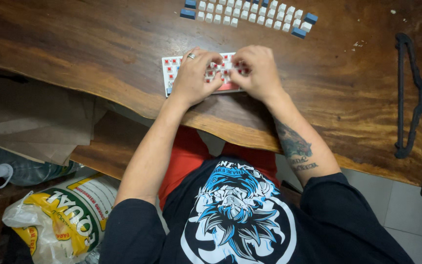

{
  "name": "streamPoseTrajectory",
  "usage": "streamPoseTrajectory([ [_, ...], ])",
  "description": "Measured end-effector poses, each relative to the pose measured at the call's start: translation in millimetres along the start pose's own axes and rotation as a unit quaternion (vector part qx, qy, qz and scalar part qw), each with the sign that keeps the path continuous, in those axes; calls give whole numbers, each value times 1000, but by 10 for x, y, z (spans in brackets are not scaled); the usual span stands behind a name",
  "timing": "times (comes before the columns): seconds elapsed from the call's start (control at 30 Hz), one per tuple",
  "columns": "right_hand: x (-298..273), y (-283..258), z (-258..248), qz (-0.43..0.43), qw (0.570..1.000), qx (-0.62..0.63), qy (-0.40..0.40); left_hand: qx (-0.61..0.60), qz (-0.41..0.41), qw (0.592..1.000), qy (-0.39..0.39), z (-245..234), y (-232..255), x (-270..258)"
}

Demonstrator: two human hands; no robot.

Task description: The person assembles a compact mechanical keyboard by inserting keycaps into the switch plate. They pick up individual keycaps from a pile on the table and press them into place on the keyboard, working across multiple rows.

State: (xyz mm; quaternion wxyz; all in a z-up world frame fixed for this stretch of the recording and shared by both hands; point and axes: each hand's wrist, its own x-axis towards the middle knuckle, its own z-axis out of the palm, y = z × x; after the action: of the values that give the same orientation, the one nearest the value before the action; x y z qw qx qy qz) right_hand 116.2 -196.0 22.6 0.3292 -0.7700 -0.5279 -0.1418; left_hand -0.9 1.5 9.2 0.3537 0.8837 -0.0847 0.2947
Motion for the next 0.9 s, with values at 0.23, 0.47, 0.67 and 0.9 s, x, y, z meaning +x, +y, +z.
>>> streamPoseTrajectory([
  [0.23,93,593,-124,120,990,66,-9,-53,-73,996,-1,-41,60,7],
  [0.47,233,959,60,236,966,89,-51,-74,-108,991,-19,-38,61,26],
  [0.67,345,1079,184,192,980,30,-44,-40,-90,995,-17,-29,52,29],
  [0.9,426,1039,220,169,985,-9,-34,-50,-97,994,-28,-32,43,41],
])
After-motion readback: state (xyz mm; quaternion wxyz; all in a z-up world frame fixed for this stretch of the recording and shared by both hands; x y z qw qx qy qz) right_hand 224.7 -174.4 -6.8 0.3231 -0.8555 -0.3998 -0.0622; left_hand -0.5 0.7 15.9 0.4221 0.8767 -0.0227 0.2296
